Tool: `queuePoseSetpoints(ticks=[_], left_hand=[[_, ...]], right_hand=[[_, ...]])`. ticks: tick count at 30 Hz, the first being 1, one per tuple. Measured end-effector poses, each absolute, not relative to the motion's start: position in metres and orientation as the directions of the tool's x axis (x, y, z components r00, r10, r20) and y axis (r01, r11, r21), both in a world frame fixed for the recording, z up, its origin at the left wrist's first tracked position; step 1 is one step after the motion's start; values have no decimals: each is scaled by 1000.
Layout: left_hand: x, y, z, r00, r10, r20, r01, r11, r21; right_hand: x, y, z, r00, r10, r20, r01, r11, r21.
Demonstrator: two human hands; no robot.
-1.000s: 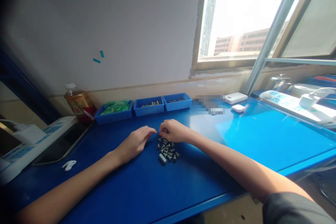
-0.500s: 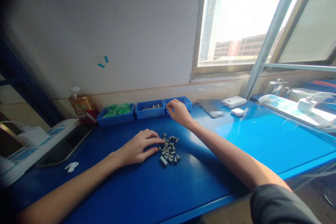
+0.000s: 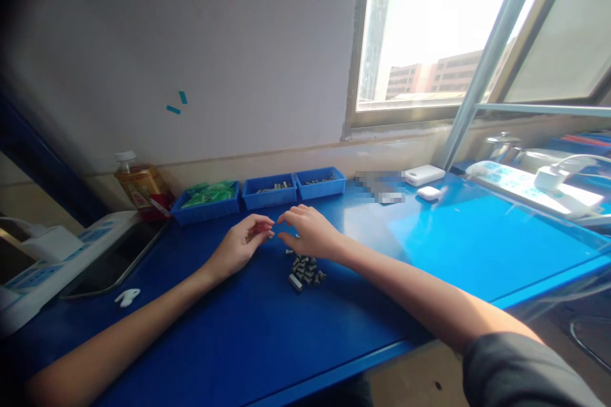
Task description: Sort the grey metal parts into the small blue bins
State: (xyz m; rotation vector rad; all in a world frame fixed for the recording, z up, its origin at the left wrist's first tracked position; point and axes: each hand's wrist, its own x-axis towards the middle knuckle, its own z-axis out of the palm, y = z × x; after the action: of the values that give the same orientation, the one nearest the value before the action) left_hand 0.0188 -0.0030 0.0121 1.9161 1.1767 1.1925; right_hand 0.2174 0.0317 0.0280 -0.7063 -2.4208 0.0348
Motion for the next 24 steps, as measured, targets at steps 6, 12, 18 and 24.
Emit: queuePoseSetpoints(ticks=[6, 12, 18, 24], left_hand=[[34, -7, 15, -47, 978, 204, -88, -207, 974], [39, -10, 9, -50, 975, 218, -19, -220, 975], [38, -9, 2, -56, 970, 236, -47, -239, 970], [39, -9, 2, -45, 965, 258, -21, -259, 966]], right_hand=[[205, 25, 24, -644, 420, 639, 475, 875, -95], [206, 20, 25, -655, 413, 633, 482, 873, -71], [200, 13, 23, -615, 444, 652, 550, 833, -48], [196, 10, 21, -583, 472, 661, 587, 808, -59]])
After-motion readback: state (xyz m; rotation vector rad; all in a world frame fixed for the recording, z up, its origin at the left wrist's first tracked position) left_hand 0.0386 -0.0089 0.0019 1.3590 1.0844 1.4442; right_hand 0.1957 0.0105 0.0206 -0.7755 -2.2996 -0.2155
